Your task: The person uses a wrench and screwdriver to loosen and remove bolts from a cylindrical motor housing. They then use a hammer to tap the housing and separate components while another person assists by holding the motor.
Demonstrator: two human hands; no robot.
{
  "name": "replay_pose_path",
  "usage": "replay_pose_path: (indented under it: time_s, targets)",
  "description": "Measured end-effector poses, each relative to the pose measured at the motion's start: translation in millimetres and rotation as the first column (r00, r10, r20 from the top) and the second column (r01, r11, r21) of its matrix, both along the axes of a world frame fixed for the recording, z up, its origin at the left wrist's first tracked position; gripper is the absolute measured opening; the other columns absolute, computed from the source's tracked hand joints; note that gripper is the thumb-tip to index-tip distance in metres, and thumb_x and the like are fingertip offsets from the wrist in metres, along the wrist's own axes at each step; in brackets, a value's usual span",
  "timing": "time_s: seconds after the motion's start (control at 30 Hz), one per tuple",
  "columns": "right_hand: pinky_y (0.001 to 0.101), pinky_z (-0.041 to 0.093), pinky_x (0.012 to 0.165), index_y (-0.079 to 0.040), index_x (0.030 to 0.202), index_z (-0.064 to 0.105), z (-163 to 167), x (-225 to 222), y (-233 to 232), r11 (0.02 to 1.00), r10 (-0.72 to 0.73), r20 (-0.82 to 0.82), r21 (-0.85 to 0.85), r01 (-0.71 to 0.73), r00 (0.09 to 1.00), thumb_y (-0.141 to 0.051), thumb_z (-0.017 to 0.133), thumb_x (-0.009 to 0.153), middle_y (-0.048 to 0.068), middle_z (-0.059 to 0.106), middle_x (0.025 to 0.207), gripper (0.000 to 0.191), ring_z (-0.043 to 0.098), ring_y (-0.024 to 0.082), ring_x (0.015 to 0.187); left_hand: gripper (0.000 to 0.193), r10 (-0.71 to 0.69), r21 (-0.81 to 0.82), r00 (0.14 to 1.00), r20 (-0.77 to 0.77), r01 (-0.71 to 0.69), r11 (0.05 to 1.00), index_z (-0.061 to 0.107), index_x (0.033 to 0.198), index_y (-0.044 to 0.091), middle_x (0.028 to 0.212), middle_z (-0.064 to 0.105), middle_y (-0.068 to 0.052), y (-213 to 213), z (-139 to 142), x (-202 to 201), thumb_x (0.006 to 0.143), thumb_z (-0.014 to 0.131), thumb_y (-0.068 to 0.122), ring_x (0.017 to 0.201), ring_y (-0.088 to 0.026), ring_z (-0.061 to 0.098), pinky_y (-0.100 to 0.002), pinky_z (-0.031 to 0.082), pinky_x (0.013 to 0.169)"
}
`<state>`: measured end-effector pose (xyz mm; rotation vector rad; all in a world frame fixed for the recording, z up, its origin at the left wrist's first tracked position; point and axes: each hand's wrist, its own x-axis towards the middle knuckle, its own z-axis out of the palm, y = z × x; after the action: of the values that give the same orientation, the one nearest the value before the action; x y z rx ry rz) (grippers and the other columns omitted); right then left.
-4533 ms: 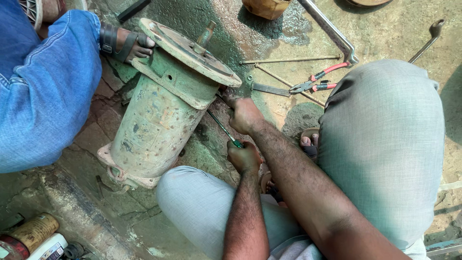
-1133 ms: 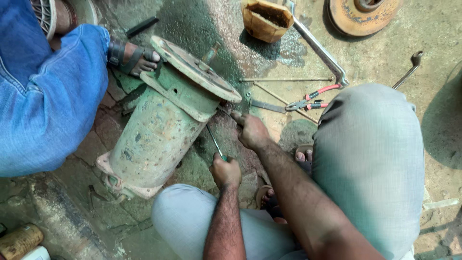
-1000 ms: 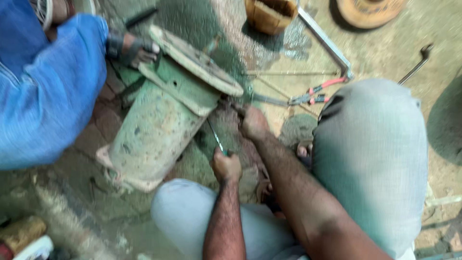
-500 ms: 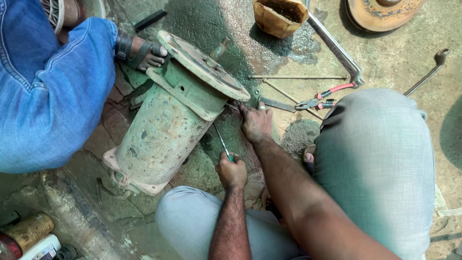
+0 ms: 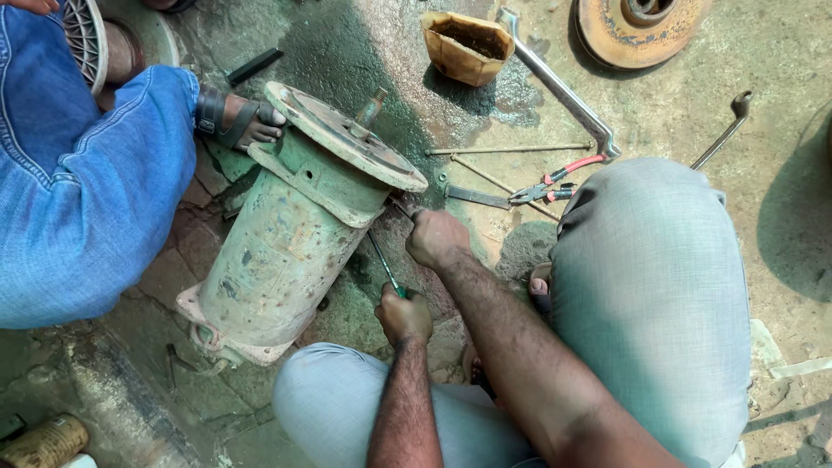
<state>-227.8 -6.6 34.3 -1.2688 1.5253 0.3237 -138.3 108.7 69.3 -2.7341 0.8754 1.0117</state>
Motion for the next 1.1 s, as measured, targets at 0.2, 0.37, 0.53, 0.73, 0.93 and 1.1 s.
replay_pose_path:
  time_s: [0.2, 0.37, 0.53, 0.73, 0.93, 1.1]
  targets:
    - [0.0417, 0.064, 0.080, -0.004, 0.109, 0.063, 30, 1, -17, 0.996, 0.078, 0.036, 0.029, -0.079, 0.996, -0.023, 0.051, 0.101, 0.011, 0.066, 0.091, 0.024, 0.067, 0.021, 0.079, 0.021, -0.016, 0.008, 0.998, -0.057, 0.016, 1.000, 0.063, 0.109, -0.001, 0.103, 0.072, -0.023, -2, 5, 1, 0.093, 0.061, 0.012, 0.088, -0.034, 0.076, -0.046, 0.064, 0.075]
    - [0.0397, 0.065, 0.078, 0.000, 0.108, 0.066, 40, 5, -28, 0.991, 0.081, 0.127, 0.097, -0.094, 0.989, -0.026, 0.042, 0.110, 0.014, 0.070, 0.092, 0.035, 0.068, 0.023, 0.079, 0.021, -0.041, -0.002, 0.998, -0.045, 0.041, 0.999, 0.062, 0.109, 0.000, 0.103, 0.072, -0.022, -5, 6, 3, 0.093, 0.062, 0.014, 0.092, -0.036, 0.075, -0.049, 0.063, 0.077]
    - [0.0410, 0.066, 0.079, 0.000, 0.109, 0.066, 34, 8, -28, 0.996, 0.085, 0.099, 0.022, -0.087, 0.992, -0.016, 0.054, 0.100, 0.016, 0.072, 0.095, 0.023, 0.073, 0.025, 0.082, 0.019, -0.030, -0.048, 1.000, -0.009, 0.029, 0.998, 0.065, 0.105, 0.005, 0.102, 0.073, -0.022, -5, 0, 4, 0.090, 0.063, 0.016, 0.094, -0.039, 0.074, -0.052, 0.060, 0.081]
    - [0.0431, 0.061, 0.088, -0.004, 0.110, 0.073, 30, 6, -25, 0.996, 0.062, 0.078, -0.074, -0.056, 0.995, -0.020, 0.062, 0.094, 0.020, 0.072, 0.099, 0.024, 0.074, 0.032, 0.094, 0.020, -0.012, -0.050, 1.000, -0.014, 0.011, 0.999, 0.065, 0.105, 0.006, 0.102, 0.072, -0.024, -5, -9, 8, 0.089, 0.064, 0.017, 0.093, -0.042, 0.073, -0.054, 0.059, 0.080]
    - [0.0469, 0.060, 0.082, -0.014, 0.128, 0.065, 15, 0, -13, 0.974, 0.081, 0.099, -0.221, -0.057, 0.992, -0.009, 0.060, 0.085, 0.019, 0.072, 0.093, 0.044, 0.072, 0.035, 0.090, 0.023, -0.018, -0.094, 1.000, -0.018, 0.016, 0.995, 0.063, 0.107, 0.002, 0.099, 0.070, -0.029, -3, -21, 10, 0.088, 0.065, 0.016, 0.091, -0.046, 0.071, -0.057, 0.056, 0.077]
    - [0.0464, 0.058, 0.078, -0.023, 0.137, 0.060, -18, 0, -5, 0.950, 0.046, 0.078, -0.313, -0.019, 0.996, -0.022, 0.053, 0.098, 0.016, 0.071, 0.095, 0.040, 0.070, 0.032, 0.089, 0.039, 0.064, -0.005, 0.995, -0.078, -0.065, 0.998, 0.053, 0.124, 0.002, 0.105, 0.064, -0.030, -6, -23, 11, 0.088, 0.060, 0.014, 0.088, -0.044, 0.074, -0.052, 0.064, 0.074]
